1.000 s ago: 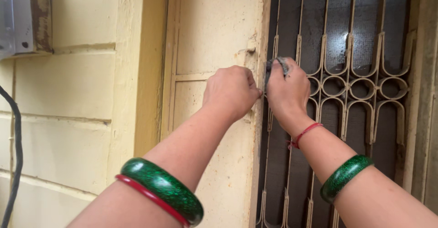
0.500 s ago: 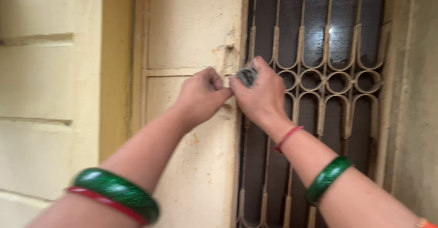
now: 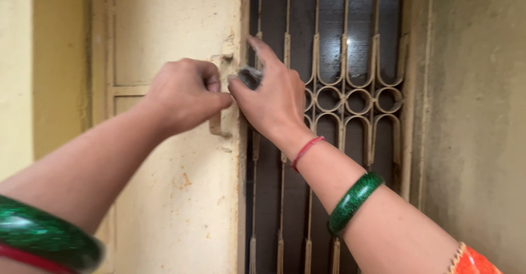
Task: The person sands the wooden frame, shutter, and latch area of a window using a piece of sandpaper.
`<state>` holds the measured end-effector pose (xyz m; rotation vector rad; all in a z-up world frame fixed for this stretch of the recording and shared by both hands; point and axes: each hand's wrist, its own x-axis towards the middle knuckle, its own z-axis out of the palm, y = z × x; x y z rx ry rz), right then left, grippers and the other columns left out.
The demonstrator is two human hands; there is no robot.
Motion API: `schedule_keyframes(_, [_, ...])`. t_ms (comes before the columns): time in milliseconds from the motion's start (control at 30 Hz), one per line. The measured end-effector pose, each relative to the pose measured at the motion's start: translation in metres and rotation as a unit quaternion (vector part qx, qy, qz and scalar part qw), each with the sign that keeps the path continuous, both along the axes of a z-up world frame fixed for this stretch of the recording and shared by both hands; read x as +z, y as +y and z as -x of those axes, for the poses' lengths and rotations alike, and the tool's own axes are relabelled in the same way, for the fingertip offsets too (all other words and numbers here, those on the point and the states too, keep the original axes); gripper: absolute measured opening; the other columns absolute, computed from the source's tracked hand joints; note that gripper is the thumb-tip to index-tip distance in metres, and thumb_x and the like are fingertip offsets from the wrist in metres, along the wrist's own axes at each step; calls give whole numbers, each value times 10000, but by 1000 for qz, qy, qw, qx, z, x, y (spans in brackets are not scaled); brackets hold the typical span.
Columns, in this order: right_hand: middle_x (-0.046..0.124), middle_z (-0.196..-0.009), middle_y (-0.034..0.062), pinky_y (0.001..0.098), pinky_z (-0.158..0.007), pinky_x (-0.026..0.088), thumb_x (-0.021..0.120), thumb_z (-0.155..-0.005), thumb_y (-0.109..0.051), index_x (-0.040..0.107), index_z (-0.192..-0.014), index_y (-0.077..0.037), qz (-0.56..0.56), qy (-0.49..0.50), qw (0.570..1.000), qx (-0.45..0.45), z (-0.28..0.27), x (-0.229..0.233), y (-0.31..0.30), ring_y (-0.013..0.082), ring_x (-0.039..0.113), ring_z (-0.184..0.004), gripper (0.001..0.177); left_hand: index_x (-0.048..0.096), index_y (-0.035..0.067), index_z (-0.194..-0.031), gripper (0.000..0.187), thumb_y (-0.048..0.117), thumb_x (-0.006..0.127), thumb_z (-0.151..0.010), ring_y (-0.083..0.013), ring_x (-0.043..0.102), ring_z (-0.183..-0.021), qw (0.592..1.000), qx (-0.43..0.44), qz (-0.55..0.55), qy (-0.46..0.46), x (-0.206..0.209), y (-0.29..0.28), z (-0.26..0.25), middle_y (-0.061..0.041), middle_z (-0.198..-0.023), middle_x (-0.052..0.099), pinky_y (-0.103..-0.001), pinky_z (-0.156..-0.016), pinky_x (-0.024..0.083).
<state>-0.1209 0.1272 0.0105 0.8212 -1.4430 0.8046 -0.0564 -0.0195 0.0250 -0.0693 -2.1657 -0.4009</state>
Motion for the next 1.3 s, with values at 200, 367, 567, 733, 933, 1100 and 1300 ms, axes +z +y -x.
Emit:
schedule_keyframes(200, [769,-984,187,433,-840,590,758,-784,-340,620,-1355,-115,-16,-26,997,-65,-10,20,-1,367,749,-909,629,601,74,-854,232,261,721,-787,-202,603,-658,997,-56,-49,-4,18,-10,-6,-113,-747,680,-385,-612,524])
schedule_keyframes(367, [777,-975,152,436,-797,583,748,-844,-419,698,-1185,-101,-42,-18,989,-140,-24,42,6,336,753,-895,469,603,78,-941,321,363,708,-837,-210,625,-673,999,-38,-30,-17,33,-10,-6,-125,-774,695,-393,-630,518])
schedule_keyframes(567, [786,-915,105,440,-779,577,688,-826,-446,800,-952,-150,-145,-168,939,-263,-54,77,3,302,743,-878,342,578,125,-1195,353,416,554,-996,-192,625,-649,997,-29,-1,-69,46,-9,7,-129,-818,714,-371,-629,517])
schedule_keyframes(733, [779,-922,113,447,-808,588,685,-830,-444,780,-959,-130,-185,-160,908,-339,-59,102,-4,295,751,-896,353,568,136,-1282,376,378,545,-995,-217,607,-590,995,7,93,-43,41,-9,16,-175,-813,772,-426,-616,525])
schedule_keyframes(933, [773,-1001,144,448,-886,577,679,-836,-362,797,-987,-115,-207,-187,895,-347,-46,111,-7,320,744,-967,313,573,113,-1190,411,422,566,-918,-253,720,-803,997,-49,64,18,36,-5,27,-142,-889,720,-425,-750,603])
schedule_keyframes(1100, [746,-1108,146,456,-932,552,705,-848,-393,751,-1117,-145,-167,-198,906,-335,-30,100,-9,345,703,-1059,368,547,123,-1227,416,397,599,-919,-330,729,-844,996,-72,50,18,32,-2,47,-176,-903,741,-468,-805,588])
schedule_keyframes(1300, [764,-1105,117,465,-938,555,682,-881,-432,772,-1097,-169,-166,-233,888,-361,-18,99,-13,333,707,-1072,352,558,135,-1220,417,373,648,-890,-374,719,-893,993,-85,58,53,32,-5,70,-186,-939,741,-482,-829,577])
